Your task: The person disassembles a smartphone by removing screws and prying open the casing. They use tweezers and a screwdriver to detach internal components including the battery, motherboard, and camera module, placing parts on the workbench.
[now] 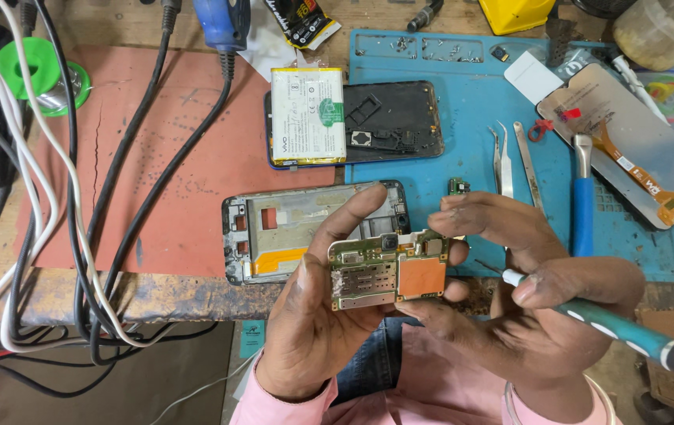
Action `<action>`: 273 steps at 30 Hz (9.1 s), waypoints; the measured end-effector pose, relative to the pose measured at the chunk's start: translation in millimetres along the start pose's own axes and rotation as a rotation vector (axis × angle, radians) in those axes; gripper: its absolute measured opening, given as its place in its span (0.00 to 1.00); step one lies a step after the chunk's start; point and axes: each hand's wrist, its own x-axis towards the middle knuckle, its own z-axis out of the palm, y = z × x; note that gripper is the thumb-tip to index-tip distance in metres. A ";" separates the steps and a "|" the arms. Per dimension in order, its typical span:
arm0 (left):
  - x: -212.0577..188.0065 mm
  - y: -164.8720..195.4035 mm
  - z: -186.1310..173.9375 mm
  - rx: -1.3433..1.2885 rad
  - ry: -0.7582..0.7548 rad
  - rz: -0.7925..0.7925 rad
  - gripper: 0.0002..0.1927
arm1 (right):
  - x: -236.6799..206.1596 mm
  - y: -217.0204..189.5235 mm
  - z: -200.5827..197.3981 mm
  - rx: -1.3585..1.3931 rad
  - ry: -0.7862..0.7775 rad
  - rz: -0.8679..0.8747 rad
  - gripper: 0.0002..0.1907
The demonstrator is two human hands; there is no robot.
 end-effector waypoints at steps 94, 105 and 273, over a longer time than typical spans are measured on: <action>5.7 -31.1 20.5 0.465 0.439 0.234 0.10 | -21.2 -14.4 -1.2 0.093 0.325 0.295 0.24; 8.1 -44.7 23.0 0.544 0.429 0.404 0.09 | 0.0 -16.5 -7.2 -0.049 0.182 0.185 0.23; 11.8 -29.5 36.9 0.617 0.424 0.201 0.18 | -4.7 5.8 -16.1 0.022 -0.059 -0.064 0.37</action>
